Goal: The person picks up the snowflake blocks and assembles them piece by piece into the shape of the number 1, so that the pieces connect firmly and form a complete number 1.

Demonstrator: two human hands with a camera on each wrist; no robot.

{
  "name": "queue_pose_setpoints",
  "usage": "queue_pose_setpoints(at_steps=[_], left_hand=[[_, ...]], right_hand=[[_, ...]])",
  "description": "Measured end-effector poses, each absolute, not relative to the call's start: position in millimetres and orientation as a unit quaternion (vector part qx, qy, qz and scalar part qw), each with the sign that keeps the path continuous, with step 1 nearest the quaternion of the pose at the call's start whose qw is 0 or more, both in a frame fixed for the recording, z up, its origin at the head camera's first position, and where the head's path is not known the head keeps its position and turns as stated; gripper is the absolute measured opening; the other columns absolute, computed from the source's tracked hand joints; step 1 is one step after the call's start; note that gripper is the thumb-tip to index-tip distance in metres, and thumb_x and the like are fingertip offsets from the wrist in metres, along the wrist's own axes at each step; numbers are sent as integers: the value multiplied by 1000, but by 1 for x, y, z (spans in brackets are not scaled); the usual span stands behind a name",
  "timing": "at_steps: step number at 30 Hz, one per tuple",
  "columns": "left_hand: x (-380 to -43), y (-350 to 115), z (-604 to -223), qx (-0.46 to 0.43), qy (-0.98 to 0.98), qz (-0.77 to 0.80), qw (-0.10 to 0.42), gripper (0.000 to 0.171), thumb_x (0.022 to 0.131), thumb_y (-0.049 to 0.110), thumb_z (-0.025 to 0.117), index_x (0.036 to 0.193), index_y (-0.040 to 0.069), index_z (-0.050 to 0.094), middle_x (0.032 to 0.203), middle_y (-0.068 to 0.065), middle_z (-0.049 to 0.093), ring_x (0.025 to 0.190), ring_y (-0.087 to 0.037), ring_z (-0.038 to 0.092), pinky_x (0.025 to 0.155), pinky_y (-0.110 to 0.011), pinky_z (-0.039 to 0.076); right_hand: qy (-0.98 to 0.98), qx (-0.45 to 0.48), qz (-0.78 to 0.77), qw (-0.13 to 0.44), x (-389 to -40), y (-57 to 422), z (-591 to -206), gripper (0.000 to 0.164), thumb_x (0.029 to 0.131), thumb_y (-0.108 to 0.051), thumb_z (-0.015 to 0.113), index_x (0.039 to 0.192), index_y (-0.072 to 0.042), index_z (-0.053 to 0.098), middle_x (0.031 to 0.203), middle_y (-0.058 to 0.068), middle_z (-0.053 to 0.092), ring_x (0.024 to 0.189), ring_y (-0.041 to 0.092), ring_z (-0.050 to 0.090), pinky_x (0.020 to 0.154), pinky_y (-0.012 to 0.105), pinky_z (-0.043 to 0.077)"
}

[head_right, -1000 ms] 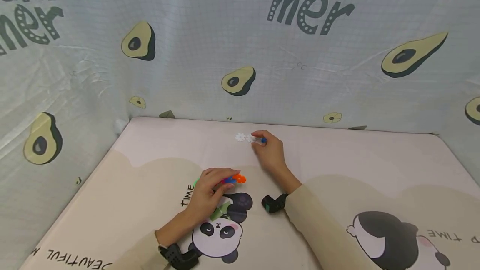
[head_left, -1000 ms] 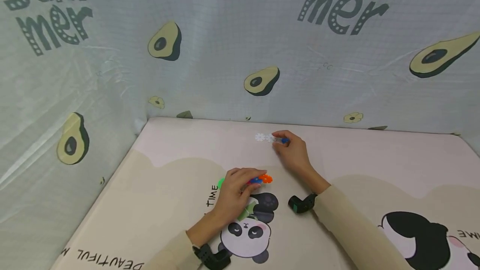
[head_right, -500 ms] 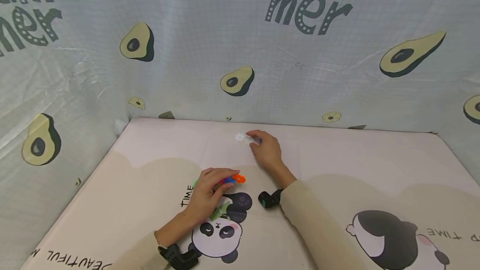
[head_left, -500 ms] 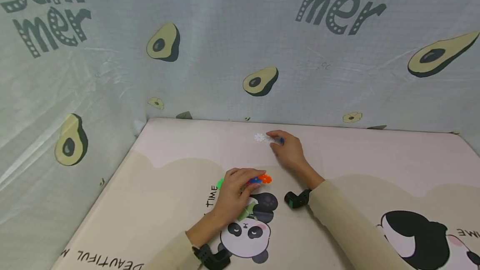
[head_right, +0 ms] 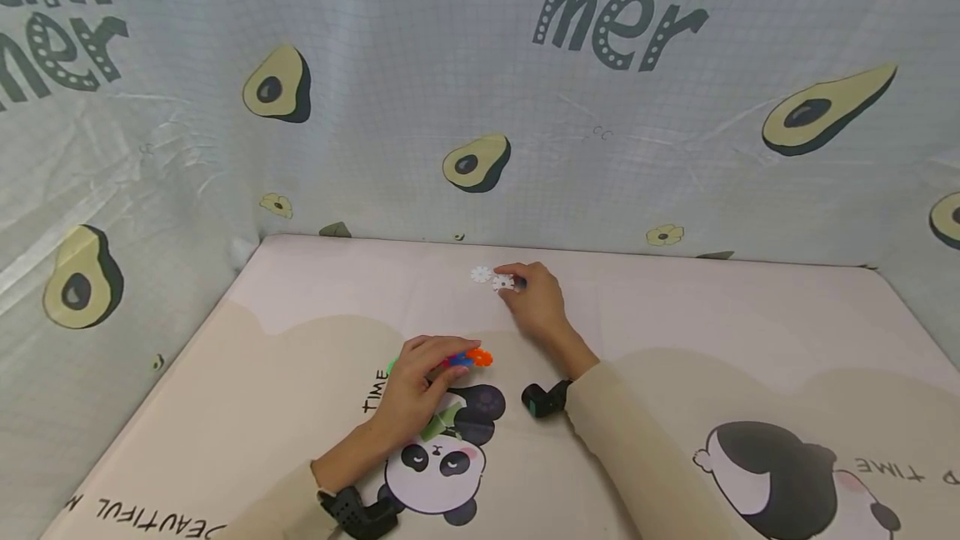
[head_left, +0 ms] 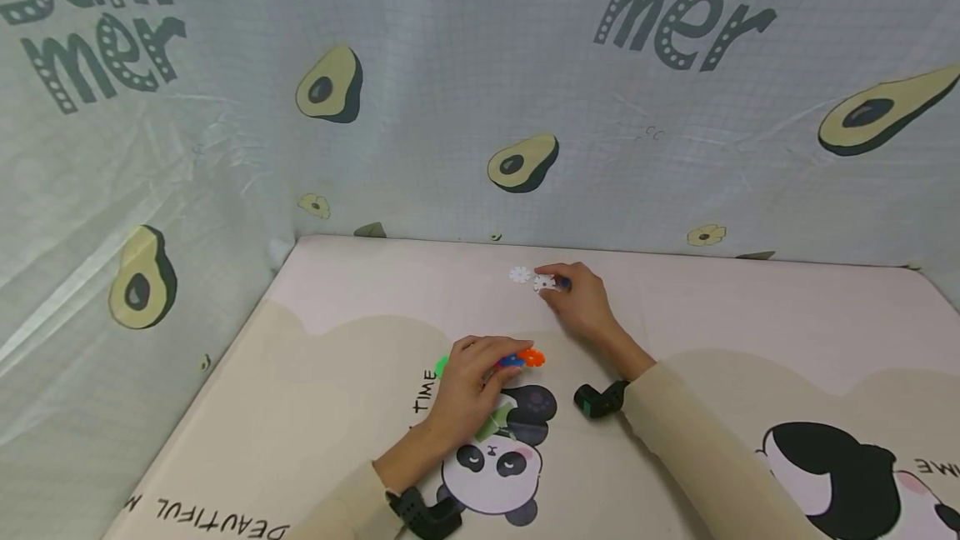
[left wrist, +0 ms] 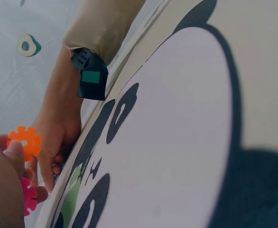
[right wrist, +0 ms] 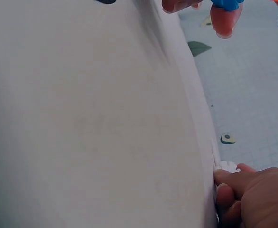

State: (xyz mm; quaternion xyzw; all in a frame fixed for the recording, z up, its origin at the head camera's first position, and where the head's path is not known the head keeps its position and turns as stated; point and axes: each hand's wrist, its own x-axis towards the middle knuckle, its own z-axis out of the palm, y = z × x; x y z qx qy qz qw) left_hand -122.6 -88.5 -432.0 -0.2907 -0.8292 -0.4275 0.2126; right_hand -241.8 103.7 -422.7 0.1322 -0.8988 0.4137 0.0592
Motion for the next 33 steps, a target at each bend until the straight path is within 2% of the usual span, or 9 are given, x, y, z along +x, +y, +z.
queue_pose_setpoints(at_steps=[5, 12, 20, 25, 33], left_hand=[[-123, -88, -433, -288, -830, -430, 206, 33, 88, 12, 69, 120, 19, 65, 116, 8, 65, 109, -8, 57, 98, -36, 34], [-122, -88, -433, -285, -834, -429, 199, 33, 89, 15, 68, 121, 20, 65, 117, 9, 65, 109, -7, 57, 99, -36, 34], [-123, -89, -434, -282, -836, -425, 203, 34, 87, 13, 70, 120, 20, 66, 116, 9, 65, 109, -7, 57, 99, -35, 35], [-122, -89, -433, -281, -836, -426, 201, 35, 87, 12, 70, 121, 20, 66, 116, 9, 65, 109, -7, 57, 99, -35, 35], [-121, -90, -433, -277, -839, -425, 198, 33, 88, 14, 69, 120, 19, 66, 114, 8, 66, 107, -7, 57, 99, -35, 35]], right_hand=[[-892, 124, 431, 60, -239, 106, -422, 26, 87, -11, 69, 113, -13, 71, 85, 7, 60, 69, 20, 52, 63, 31, 43], [-871, 118, 475, 39, -226, 115, -418, 24, 90, -13, 67, 114, -16, 71, 80, 5, 59, 69, 19, 56, 63, 28, 45], [-837, 156, 525, 13, -207, 126, -407, 27, 89, -14, 69, 116, -12, 69, 81, 6, 63, 71, 22, 63, 57, 22, 45], [-824, 151, 546, -17, -193, 131, -403, 29, 88, -17, 71, 116, -11, 69, 78, 6, 66, 72, 24, 65, 56, 22, 46], [-808, 137, 569, -73, -172, 136, -399, 31, 88, -17, 71, 117, -10, 67, 76, 9, 65, 71, 28, 65, 65, 30, 54]])
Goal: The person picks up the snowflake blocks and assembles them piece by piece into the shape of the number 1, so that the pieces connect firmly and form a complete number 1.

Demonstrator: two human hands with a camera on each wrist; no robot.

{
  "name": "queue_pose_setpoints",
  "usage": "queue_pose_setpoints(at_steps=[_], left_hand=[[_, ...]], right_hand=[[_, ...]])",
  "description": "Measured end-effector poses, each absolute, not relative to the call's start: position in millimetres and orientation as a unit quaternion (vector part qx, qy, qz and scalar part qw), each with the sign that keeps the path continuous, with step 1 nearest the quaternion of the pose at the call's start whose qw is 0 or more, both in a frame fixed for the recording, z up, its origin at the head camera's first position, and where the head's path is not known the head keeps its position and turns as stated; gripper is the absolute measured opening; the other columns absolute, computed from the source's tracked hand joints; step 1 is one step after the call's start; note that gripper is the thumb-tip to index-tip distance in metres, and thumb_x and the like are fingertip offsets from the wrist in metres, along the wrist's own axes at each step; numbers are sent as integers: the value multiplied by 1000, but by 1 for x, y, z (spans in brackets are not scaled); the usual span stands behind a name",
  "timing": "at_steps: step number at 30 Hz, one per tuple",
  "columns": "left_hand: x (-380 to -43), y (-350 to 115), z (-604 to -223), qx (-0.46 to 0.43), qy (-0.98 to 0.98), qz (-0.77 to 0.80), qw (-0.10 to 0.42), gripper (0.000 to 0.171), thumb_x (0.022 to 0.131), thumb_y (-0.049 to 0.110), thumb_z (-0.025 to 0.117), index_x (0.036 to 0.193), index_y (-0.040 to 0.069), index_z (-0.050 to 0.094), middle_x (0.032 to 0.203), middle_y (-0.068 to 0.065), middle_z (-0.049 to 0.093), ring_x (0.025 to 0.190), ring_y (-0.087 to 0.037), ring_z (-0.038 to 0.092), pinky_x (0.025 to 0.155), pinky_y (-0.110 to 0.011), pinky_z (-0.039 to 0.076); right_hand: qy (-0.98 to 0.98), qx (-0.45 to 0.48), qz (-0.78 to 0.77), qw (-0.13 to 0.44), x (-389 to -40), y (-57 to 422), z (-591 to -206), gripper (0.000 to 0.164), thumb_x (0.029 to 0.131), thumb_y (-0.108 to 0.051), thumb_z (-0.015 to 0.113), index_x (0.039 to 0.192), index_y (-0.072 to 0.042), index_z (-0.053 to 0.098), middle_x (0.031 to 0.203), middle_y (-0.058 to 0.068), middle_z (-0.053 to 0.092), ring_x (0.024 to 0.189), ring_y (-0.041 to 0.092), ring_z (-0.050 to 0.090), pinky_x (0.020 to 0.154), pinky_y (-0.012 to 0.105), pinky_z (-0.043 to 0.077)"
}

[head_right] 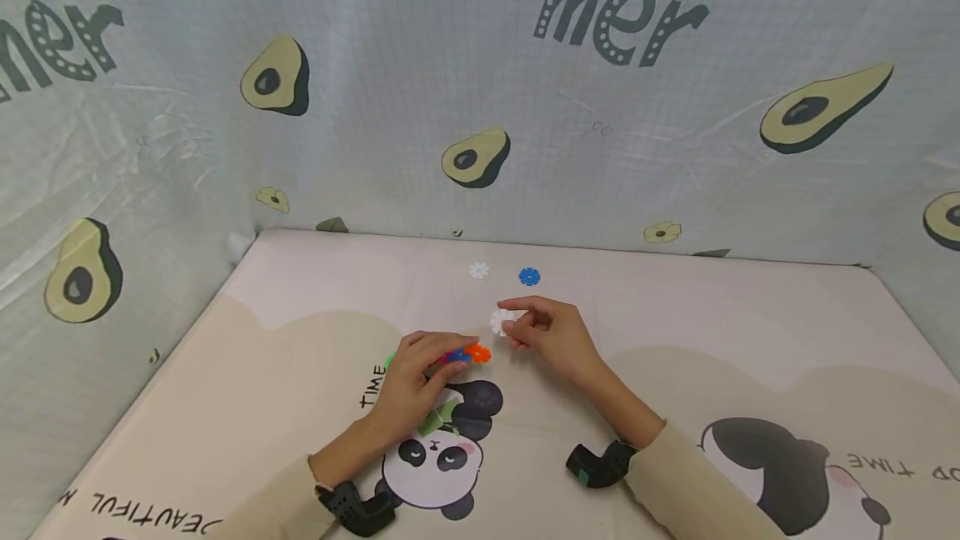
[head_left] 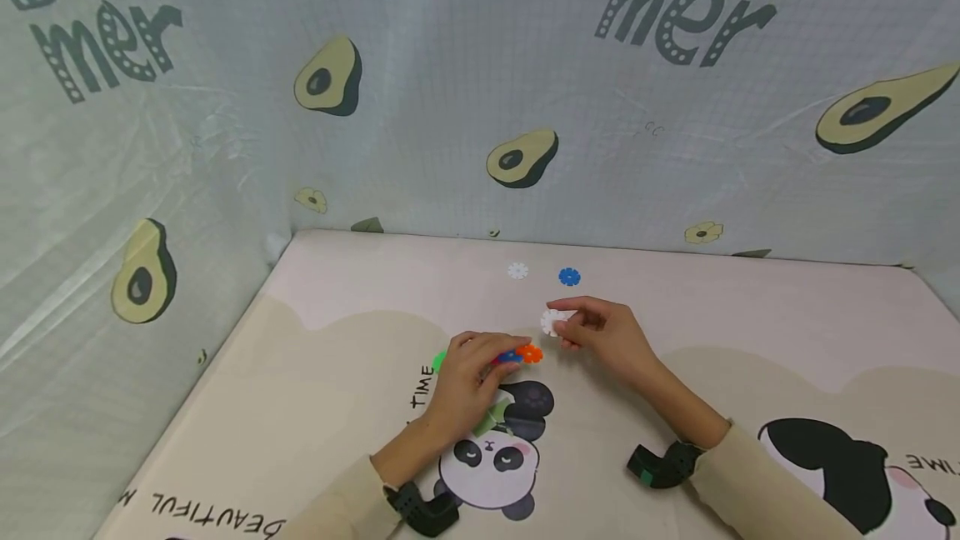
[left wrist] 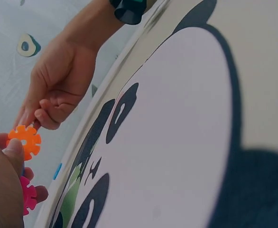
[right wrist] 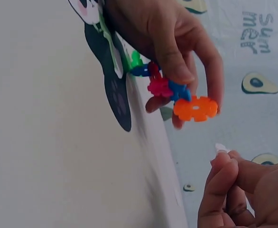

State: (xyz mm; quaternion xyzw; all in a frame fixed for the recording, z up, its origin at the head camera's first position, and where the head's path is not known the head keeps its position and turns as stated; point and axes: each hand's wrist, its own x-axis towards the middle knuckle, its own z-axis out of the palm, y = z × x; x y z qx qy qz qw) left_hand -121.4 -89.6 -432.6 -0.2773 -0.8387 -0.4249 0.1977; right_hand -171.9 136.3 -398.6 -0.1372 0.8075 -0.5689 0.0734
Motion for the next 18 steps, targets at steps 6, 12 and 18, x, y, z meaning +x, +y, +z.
queue_pose_setpoints(at_steps=[6, 12, 18], left_hand=[[-122, -89, -433, -272, -839, -431, 192, 34, 88, 13, 69, 121, 20, 66, 116, 9, 66, 108, -5, 56, 100, -35, 34], [-123, -89, -434, -275, -836, -429, 202, 33, 88, 15, 69, 121, 20, 66, 116, 8, 66, 109, -6, 57, 98, -36, 35], [-123, -89, -434, -274, -837, -427, 206, 33, 87, 15, 70, 120, 20, 66, 115, 8, 66, 109, -7, 57, 98, -36, 35]], right_hand=[[802, -142, -572, 92, -162, 138, -397, 31, 88, -20, 71, 117, -11, 68, 74, 11, 62, 69, 30, 62, 62, 29, 52], [798, -139, -577, 105, -154, 139, -400, 33, 87, -21, 72, 117, -10, 67, 71, 11, 62, 67, 28, 61, 60, 29, 50], [779, -130, -601, 120, -149, 138, -404, 33, 87, -22, 72, 117, -7, 67, 71, 13, 61, 62, 26, 58, 59, 26, 49]])
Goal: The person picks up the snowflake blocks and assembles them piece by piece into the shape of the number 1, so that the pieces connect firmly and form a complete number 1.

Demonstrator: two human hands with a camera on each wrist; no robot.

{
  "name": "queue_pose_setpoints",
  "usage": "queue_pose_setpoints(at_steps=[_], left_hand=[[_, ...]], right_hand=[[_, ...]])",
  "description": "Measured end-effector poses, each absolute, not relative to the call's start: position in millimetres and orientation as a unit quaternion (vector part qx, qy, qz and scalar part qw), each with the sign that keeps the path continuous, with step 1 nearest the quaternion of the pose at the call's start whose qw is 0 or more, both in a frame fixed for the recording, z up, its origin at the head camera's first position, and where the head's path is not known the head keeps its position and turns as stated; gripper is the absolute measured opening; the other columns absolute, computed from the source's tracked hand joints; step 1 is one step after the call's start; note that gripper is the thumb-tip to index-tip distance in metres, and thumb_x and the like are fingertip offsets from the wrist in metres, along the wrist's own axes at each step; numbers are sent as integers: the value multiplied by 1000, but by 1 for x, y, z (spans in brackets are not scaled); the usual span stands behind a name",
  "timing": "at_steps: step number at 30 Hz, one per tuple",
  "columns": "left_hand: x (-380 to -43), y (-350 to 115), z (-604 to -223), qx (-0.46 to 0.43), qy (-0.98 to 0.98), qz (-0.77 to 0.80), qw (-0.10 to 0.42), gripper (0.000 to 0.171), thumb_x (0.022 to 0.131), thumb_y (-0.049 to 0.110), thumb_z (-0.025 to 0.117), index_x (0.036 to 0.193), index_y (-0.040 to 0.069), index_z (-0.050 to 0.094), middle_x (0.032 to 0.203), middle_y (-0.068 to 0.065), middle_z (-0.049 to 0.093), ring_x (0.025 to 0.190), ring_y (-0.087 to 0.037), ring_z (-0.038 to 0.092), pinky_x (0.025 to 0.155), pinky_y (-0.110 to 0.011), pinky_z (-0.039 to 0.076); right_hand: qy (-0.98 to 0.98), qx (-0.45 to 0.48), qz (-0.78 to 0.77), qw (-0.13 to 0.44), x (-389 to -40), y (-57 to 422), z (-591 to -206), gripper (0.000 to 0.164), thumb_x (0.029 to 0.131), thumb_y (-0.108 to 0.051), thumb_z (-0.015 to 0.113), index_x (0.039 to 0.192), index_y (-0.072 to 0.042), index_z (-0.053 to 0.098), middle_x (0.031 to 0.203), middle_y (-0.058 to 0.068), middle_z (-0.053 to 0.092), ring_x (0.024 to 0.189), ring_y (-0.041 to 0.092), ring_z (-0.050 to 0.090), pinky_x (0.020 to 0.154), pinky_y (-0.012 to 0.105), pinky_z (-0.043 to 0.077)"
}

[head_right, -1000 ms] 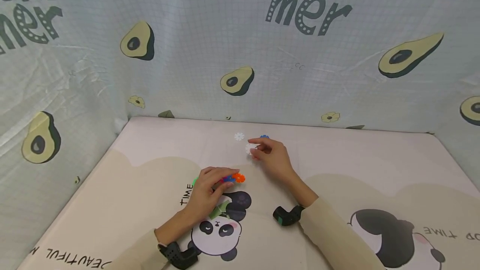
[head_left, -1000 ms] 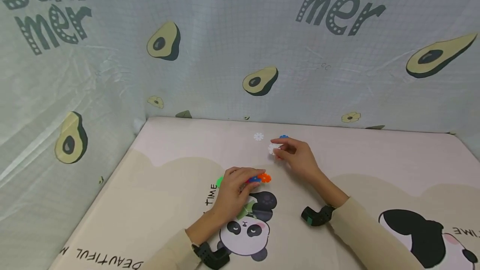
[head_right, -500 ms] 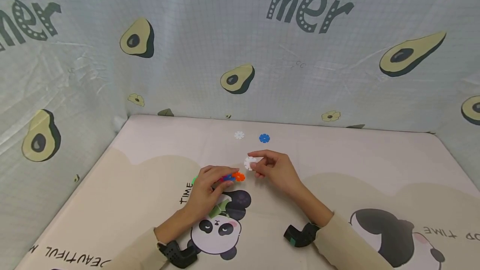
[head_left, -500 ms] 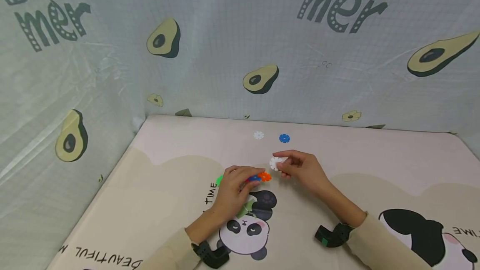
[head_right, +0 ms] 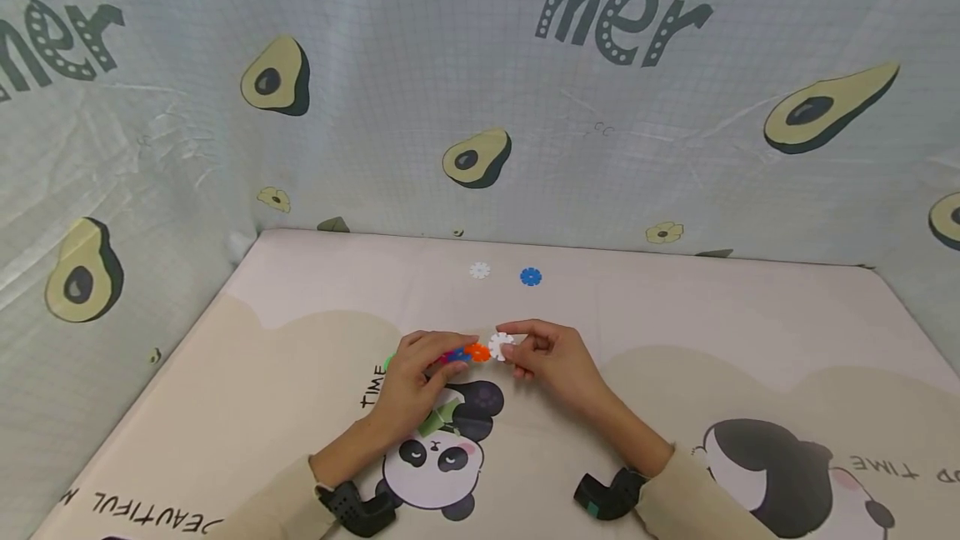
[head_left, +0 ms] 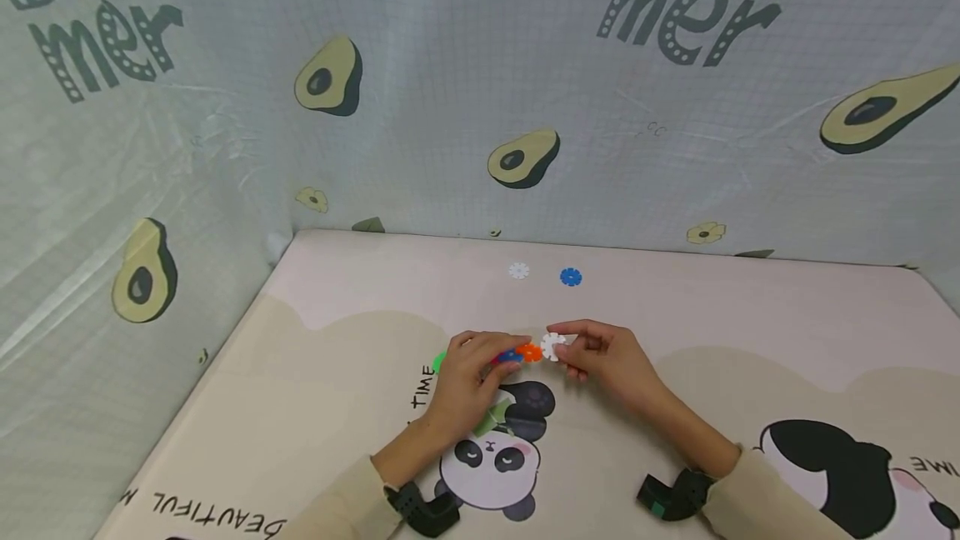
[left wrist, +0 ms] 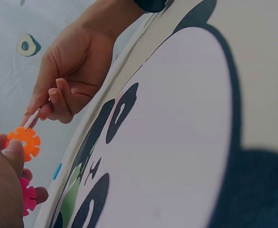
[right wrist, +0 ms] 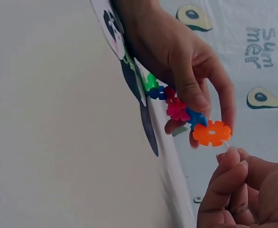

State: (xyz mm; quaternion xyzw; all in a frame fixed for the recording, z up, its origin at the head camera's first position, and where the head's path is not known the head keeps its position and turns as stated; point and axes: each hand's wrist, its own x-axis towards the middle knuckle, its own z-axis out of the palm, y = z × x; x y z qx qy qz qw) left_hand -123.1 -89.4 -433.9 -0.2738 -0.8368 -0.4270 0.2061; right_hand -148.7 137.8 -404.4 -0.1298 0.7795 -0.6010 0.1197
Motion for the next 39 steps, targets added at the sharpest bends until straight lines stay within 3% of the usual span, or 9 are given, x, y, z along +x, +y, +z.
queue_pose_setpoints(at_steps=[14, 31, 39], left_hand=[[-122, -91, -434, -276, -837, -426, 204, 35, 83, 11, 74, 117, 19, 68, 109, 8, 68, 103, -6, 59, 97, -35, 35], [-124, -90, -433, -302, -820, -427, 233, 35, 76, 8, 78, 110, 14, 72, 102, 5, 71, 97, -7, 65, 97, -41, 37], [-122, -89, -431, -294, -822, -435, 219, 32, 77, 6, 78, 107, 13, 73, 99, 4, 72, 93, -6, 66, 96, -43, 37]], right_hand=[[727, -127, -663, 128, -144, 134, -415, 33, 85, -13, 74, 112, 2, 65, 77, 24, 64, 57, 19, 58, 51, 21, 47], [726, -132, -661, 135, -143, 135, -416, 33, 85, -13, 74, 110, 6, 64, 79, 18, 68, 55, 18, 59, 50, 20, 46], [726, -139, -660, 132, -141, 135, -416, 30, 85, -13, 73, 107, 6, 65, 77, 18, 68, 54, 17, 58, 49, 19, 45]])
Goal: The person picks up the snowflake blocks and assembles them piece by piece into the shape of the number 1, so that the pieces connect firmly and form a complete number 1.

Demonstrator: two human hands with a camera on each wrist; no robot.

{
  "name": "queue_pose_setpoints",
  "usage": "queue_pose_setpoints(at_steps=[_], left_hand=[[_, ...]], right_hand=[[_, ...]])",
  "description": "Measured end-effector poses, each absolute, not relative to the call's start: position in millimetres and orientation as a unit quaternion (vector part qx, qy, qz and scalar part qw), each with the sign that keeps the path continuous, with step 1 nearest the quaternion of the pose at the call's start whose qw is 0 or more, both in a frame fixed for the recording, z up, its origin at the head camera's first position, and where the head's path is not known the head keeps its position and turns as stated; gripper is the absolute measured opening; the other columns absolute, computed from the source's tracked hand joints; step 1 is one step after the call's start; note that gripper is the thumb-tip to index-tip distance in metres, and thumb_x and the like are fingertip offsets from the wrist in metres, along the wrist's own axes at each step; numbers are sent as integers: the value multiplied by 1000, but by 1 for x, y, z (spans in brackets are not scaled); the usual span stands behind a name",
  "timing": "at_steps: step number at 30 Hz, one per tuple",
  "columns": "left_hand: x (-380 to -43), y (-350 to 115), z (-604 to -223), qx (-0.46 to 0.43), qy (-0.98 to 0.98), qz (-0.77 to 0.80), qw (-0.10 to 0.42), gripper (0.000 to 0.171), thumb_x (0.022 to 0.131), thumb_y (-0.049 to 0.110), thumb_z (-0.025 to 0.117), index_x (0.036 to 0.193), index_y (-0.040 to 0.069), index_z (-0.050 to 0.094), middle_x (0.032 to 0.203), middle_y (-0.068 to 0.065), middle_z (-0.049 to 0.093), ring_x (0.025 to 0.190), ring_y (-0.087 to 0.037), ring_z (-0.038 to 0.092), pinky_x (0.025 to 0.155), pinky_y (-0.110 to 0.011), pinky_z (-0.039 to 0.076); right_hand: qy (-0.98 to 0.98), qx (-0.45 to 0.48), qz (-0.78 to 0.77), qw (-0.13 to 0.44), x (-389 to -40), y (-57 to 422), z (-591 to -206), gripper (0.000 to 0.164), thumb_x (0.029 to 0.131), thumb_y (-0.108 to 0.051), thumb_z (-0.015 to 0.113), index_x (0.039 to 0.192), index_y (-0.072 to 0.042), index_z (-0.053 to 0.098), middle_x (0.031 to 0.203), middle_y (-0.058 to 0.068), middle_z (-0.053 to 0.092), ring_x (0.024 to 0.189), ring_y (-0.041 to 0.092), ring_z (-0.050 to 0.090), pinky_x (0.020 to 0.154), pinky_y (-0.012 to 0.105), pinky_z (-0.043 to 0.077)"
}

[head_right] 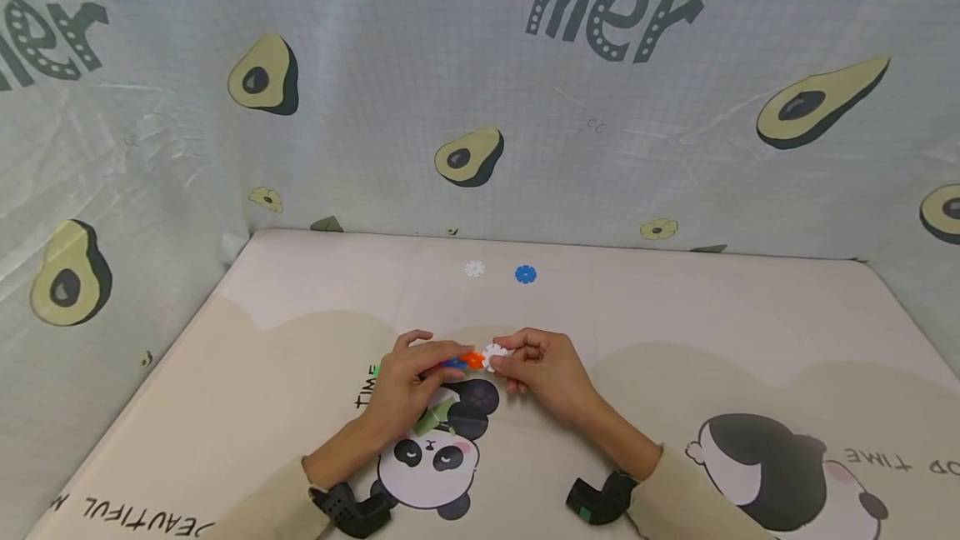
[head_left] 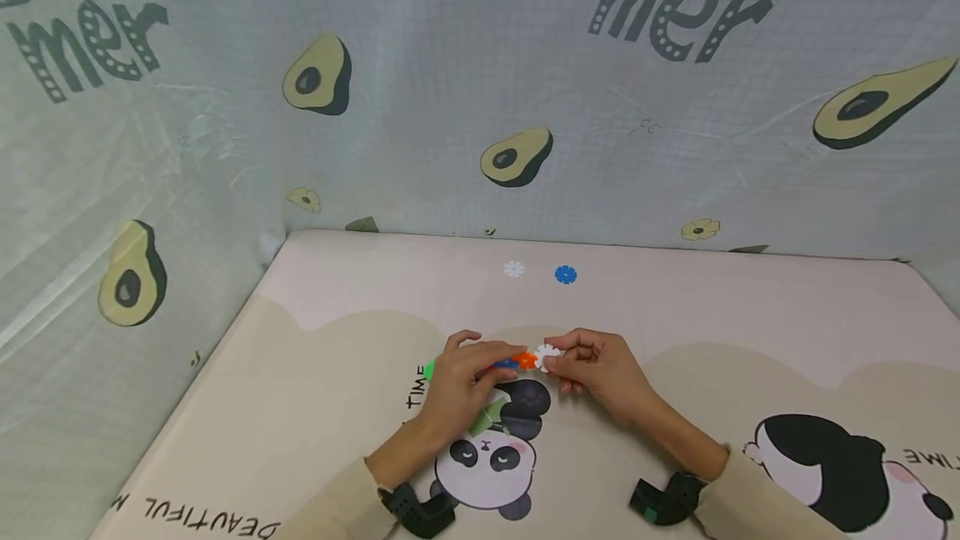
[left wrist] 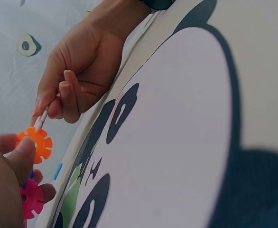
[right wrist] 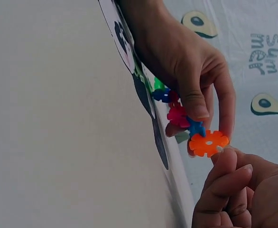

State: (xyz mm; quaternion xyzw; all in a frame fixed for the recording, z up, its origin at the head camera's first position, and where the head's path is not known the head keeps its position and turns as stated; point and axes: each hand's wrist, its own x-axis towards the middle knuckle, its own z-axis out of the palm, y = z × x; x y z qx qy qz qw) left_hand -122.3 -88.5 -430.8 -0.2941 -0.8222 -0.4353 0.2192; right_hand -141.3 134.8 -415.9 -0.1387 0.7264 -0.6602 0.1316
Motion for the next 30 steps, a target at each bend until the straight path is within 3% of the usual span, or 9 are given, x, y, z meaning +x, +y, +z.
queue_pose_setpoints(at_steps=[30], left_hand=[[-123, -87, -431, -314, -817, -422, 236, 27, 78, 2, 76, 103, 10, 75, 95, 1, 72, 90, -10, 67, 93, -43, 42]], right_hand=[[708, -143, -677, 139, -141, 133, -420, 30, 84, -9, 74, 106, 8, 64, 73, 18, 67, 53, 16, 59, 50, 19, 47]])
